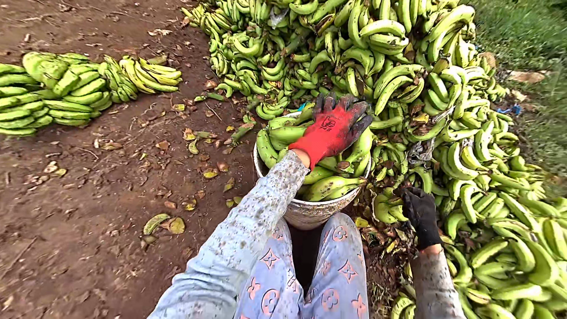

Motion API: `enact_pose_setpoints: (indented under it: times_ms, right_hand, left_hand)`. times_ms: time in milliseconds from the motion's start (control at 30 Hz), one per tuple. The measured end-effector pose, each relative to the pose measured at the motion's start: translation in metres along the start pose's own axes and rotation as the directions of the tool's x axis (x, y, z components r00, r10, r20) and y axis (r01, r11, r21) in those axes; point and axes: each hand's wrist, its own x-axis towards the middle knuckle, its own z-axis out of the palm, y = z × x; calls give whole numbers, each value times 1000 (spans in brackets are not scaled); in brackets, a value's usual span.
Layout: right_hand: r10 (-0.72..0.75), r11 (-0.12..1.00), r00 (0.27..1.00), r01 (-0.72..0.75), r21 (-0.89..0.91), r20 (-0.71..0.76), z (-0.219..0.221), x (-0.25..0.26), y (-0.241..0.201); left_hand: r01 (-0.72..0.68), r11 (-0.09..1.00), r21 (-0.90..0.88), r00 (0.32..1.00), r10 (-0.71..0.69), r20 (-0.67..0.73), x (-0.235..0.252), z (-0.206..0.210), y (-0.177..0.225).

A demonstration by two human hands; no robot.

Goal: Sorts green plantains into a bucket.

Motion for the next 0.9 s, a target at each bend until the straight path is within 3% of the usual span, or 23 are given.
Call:
enact_pose_setpoints:
  times_ms: [67,100,200,267,367,400,467,533,567,667,767,833,900]
  right_hand:
    - [-246,968,960,249,8,-130,-29,-17,-35]
    - [-407,910,895,415,10,-185,-41,-26,-53]
    - [-779,572,560,819,46,-282,-58,-49,-117]
    - [-885,360,372,928,95,-279,-52,-63,-156]
    - [-950,190,265,911,366,-167,-14,-69,-195]
    - [-959,183,263,857,482,-105,4,-62,-203]
    - [-940,338,309,767,545,146,37,-52,-208]
    - [-854,493,376,808,324,361,58,-52,-204]
    - [-839,494,403,846,200,366,62,-55,-201]
    - [-887,462,459,879,115,57,44,-48,-186]
    - [-729,581,652,750,318,-207,13,-9,-155]
    - [-542,706,796,605,368,-269,4,35,-128]
    - [-355,864,910,408,297,-215,15,85,-93]
  left_hand:
    - [-75,990,-121,997,77,5,-14,-15,-16]
    - [-114,970,-214,991,97,-88,-23,-21,-25]
    - [-205,833,-514,923,-10,-385,-50,-49,-41]
    - [-206,717,-666,886,-153,-438,-68,-74,-36]
    - [-258,635,-729,814,-264,-518,-91,-97,-29]
    - [-273,644,-715,793,-270,-546,-95,-99,-29]
    - [-264,740,-618,752,-243,-612,-97,-84,-40]
    - [-149,821,-551,742,-276,-611,-106,-42,-57]
    - [-120,824,-553,737,-299,-606,-116,-23,-62]
    - [-82,803,-591,825,-278,-492,-154,-20,-57]
    - [46,868,-495,874,-274,-400,-148,-40,-40]
    - [121,914,-387,889,-273,-368,-131,-44,-33]
    - [142,934,-328,892,-264,-366,-117,-43,-31]
